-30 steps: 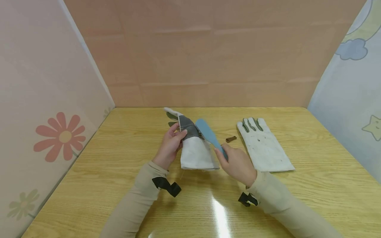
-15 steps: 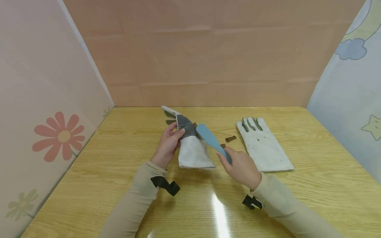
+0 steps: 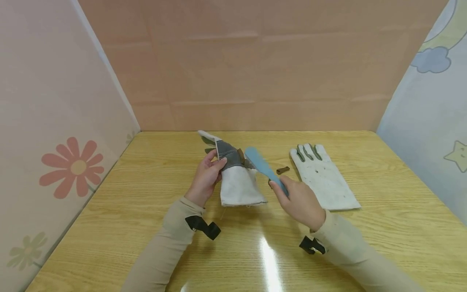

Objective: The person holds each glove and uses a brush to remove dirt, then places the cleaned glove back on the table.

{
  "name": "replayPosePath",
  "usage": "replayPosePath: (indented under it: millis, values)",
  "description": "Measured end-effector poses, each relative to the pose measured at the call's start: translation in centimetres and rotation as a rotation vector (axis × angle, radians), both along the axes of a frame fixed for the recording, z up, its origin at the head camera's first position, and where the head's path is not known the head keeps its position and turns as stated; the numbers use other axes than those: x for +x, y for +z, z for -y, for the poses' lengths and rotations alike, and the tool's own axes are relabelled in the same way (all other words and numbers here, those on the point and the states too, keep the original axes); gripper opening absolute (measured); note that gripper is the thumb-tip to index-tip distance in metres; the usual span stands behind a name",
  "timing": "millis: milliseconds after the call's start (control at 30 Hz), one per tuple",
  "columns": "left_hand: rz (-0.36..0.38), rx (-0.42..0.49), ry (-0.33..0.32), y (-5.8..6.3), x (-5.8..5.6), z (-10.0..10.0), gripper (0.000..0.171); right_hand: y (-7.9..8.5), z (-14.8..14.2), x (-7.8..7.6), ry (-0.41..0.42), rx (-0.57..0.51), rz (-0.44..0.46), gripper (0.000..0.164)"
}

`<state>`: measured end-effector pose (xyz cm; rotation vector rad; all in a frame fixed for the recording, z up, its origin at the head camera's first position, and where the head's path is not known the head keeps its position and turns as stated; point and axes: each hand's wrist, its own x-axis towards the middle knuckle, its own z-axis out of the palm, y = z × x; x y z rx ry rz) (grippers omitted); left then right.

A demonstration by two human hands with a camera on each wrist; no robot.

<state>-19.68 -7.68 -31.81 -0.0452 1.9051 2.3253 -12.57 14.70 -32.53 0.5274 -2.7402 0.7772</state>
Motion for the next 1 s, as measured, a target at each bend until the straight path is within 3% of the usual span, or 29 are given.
replayPosePath:
  millis: [200,333,600,833,1000]
  values:
    - [-0.009,0.016,-0.006,0.1,0.0,-0.1,0.037,0.2,0.6,-0.1,0.032,0.007,-0.002,0.03]
    - [-0.007,0.019,0.023,0.0,-0.2,0.2,0.037,-0.2,0.7,0.2,0.047,0.045,-0.018,0.028]
    - [-0.012,0.029,0.022,-0.1,-0.3,0.4,0.04,-0.1,0.0,0.5,0.023,0.083,-0.029,0.028]
    - [-0.017,0.026,0.025,-0.1,-0.1,0.1,0.037,0.1,-0.3,-0.1,0.01,0.008,-0.062,0.029]
    - [-0.026,0.031,0.005,-0.1,0.0,-0.2,0.037,0.0,0.3,-0.3,0.033,0.007,-0.027,0.03]
